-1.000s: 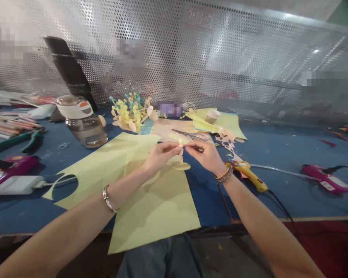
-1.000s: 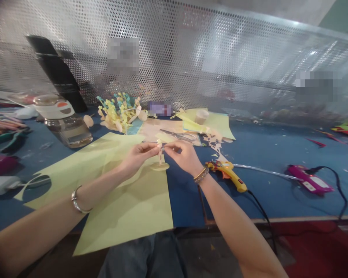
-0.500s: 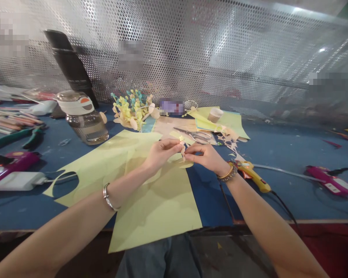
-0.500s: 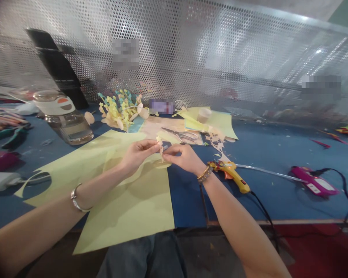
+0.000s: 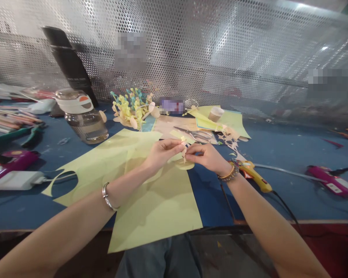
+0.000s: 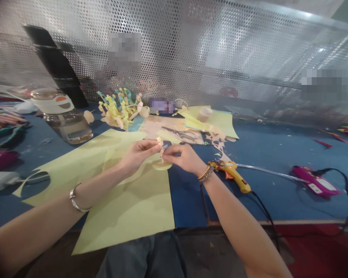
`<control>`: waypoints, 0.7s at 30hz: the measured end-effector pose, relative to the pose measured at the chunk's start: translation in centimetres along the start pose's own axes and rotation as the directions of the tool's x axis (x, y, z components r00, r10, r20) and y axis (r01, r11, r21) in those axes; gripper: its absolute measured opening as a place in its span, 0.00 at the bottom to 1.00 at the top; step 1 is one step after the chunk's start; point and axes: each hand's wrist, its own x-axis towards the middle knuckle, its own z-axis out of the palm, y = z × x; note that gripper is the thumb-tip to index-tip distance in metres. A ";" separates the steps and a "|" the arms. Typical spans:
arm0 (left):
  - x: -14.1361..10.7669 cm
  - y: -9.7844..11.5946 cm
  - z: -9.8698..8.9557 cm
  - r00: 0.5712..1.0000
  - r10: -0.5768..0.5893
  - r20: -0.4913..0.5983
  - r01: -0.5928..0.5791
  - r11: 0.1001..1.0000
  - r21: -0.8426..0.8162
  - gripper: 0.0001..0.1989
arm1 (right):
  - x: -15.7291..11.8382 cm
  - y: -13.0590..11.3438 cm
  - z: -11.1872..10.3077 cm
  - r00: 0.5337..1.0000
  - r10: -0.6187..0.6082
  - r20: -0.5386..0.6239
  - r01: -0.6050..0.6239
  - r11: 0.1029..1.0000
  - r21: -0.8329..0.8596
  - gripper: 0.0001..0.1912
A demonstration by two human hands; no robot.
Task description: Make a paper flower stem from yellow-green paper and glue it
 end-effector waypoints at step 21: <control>-0.1 0.2 0.0 0.998 0.032 -0.049 -0.031 0.999 0.033 0.13 | 0.0 0.1 -0.7 0.998 -0.022 -0.067 0.018 0.998 -0.062 0.06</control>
